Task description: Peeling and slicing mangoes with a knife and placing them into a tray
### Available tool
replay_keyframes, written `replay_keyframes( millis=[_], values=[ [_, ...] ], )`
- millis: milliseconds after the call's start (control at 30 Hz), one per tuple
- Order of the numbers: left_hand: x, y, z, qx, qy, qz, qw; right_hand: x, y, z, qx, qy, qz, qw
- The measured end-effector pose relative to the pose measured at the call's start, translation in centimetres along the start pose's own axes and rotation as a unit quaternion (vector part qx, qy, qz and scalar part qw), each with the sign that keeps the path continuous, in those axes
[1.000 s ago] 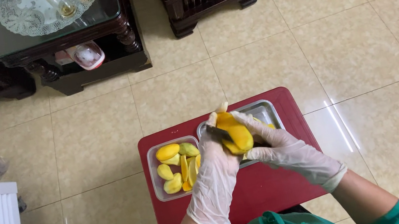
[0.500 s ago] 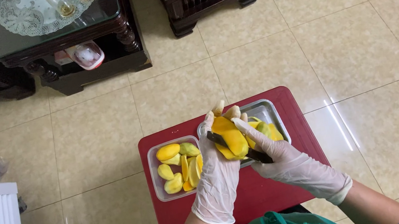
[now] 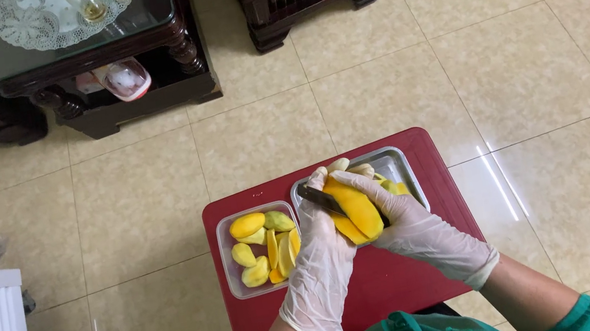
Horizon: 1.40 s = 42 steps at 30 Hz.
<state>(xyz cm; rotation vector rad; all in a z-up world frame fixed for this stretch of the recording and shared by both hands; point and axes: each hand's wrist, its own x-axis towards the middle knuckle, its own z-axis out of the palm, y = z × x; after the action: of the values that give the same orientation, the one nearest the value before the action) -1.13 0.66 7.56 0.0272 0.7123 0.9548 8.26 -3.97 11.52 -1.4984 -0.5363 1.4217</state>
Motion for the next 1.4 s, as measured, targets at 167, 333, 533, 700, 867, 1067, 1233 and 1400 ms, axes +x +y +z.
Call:
replay_keyframes(
  millis=[167, 333, 533, 700, 867, 1067, 1233, 1400],
  values=[
    [-0.1, 0.6, 0.7, 0.004, 0.012, -0.023, 1.000, 6.6, 10.8, -2.9, -0.227, -0.047, -0.214, 0.949],
    [0.8, 0.5, -1.6, 0.012, 0.020, -0.045, 0.999, 2.3, 3.0, -1.3, -0.090, -0.004, -0.102, 0.991],
    [-1.0, 0.5, -3.0, 0.250, -0.098, 0.098, 0.958, 1.9, 3.7, -2.1, -0.257, 0.042, -0.148, 0.954],
    [-2.2, 2.1, -0.5, 0.296, -0.013, 0.083, 0.952, 1.2, 3.3, -1.4, -0.317, 0.036, -0.138, 0.938],
    [-1.3, 0.4, -2.1, 0.328, 0.029, 0.048, 0.943, 0.7, 3.0, -1.7, -0.364, 0.022, -0.133, 0.922],
    [4.7, -2.7, -9.8, 0.330, 0.052, 0.033, 0.942, 0.4, 2.5, -2.3, -0.514, 0.012, -0.043, 0.857],
    [3.5, -1.8, -9.9, 0.333, 0.066, 0.029, 0.940, 0.9, 2.9, -4.3, -0.593, 0.008, -0.039, 0.805],
    [3.7, -2.3, -10.2, 0.311, 0.036, 0.036, 0.949, 1.4, 2.8, -4.8, -0.641, 0.001, -0.065, 0.765]
  ],
)
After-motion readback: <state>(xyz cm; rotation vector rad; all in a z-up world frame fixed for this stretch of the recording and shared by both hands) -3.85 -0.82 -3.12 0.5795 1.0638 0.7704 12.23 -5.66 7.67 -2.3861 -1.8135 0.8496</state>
